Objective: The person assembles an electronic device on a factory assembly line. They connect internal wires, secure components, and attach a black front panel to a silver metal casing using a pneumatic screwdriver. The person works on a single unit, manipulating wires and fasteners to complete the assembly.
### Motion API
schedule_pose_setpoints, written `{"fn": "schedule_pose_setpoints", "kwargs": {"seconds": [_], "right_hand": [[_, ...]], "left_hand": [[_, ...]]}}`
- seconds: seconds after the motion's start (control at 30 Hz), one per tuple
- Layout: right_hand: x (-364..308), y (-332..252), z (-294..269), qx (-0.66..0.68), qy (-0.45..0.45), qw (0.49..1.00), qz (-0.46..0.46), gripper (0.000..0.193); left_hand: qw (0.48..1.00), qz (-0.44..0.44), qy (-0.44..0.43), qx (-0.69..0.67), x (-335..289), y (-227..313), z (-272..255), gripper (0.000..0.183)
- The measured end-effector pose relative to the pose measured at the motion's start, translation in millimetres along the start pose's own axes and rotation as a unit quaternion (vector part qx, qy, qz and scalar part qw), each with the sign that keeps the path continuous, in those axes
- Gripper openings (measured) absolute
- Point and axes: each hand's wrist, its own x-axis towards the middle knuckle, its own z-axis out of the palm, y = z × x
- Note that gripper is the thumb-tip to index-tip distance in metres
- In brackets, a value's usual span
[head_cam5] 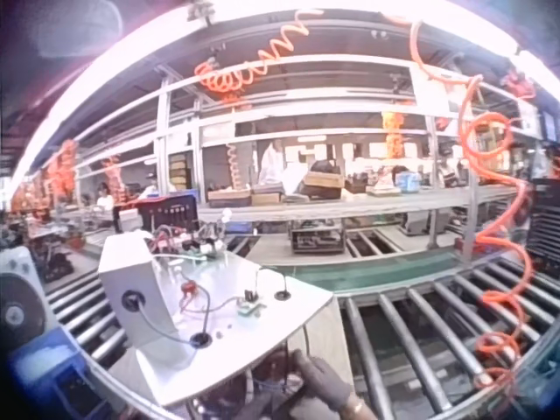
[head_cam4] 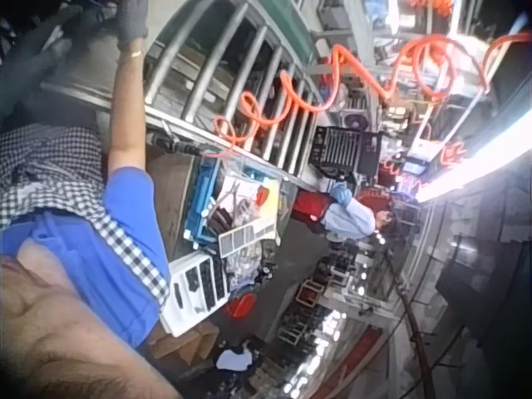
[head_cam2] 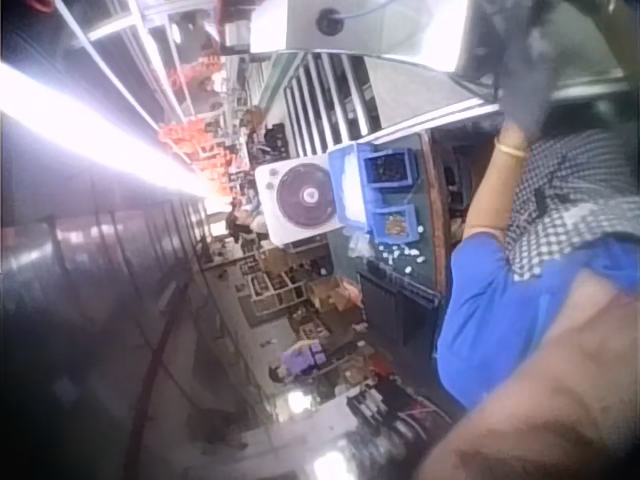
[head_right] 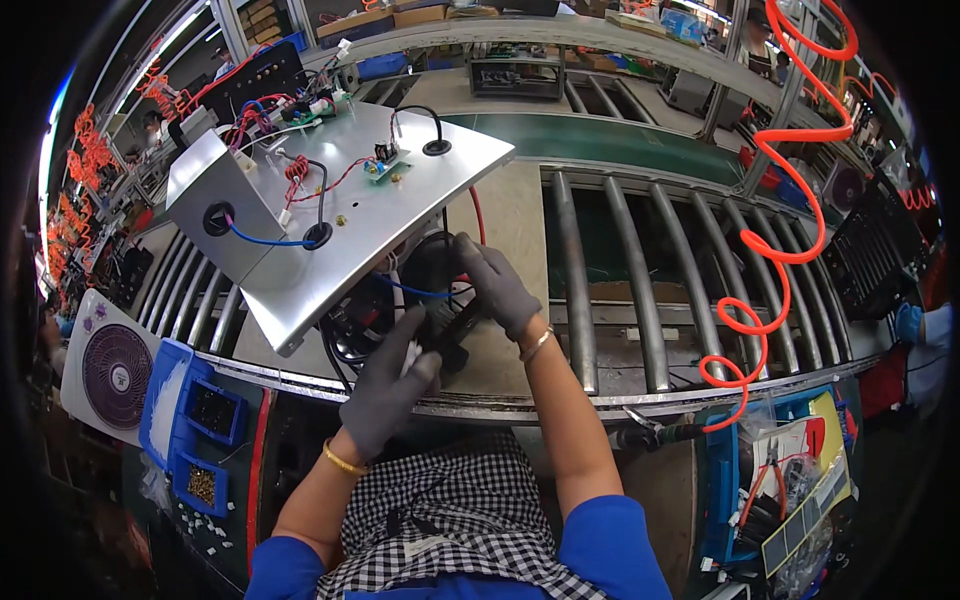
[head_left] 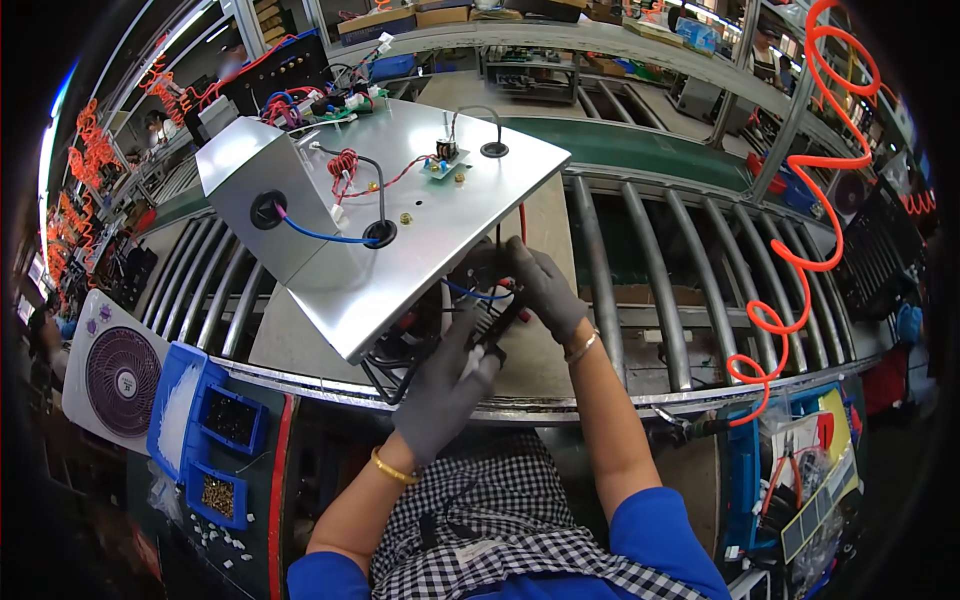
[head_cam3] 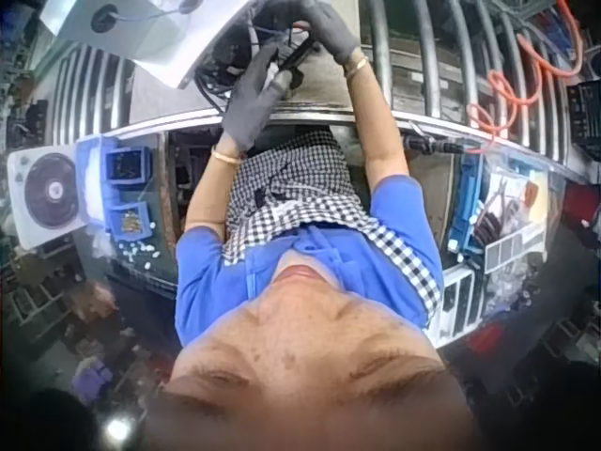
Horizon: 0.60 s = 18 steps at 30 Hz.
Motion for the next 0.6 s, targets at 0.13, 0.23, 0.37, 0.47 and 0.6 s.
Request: {"fn": "schedule_pose_setpoints", "kwargs": {"seconds": [0.13, 0.23, 0.37, 0.47, 0.6], "right_hand": [[-46, -13, -17, -0.009, -0.063, 0.998, -0.012, 0.055], [-65, -5, -13, -0.066, -0.004, 0.991, -0.116, 0.037], [-74, -33, -21, -0.228, 0.105, 0.956, -0.154, 0.027], [-73, -60, -18, -0.277, 0.136, 0.932, -0.192, 0.029], [-66, -81, 3, -0.308, 0.103, 0.922, -0.209, 0.029]], "left_hand": [[0.997, -0.008, -0.011, -0.070, 30, 14, 17, 0.051], [0.980, -0.021, -0.054, -0.192, 59, 8, 28, 0.031], [0.953, -0.086, -0.076, -0.280, 64, 12, 27, 0.021], [0.958, -0.102, -0.076, -0.257, 61, 21, 28, 0.022], [0.961, -0.101, -0.092, -0.239, 62, 4, 24, 0.017]]}}
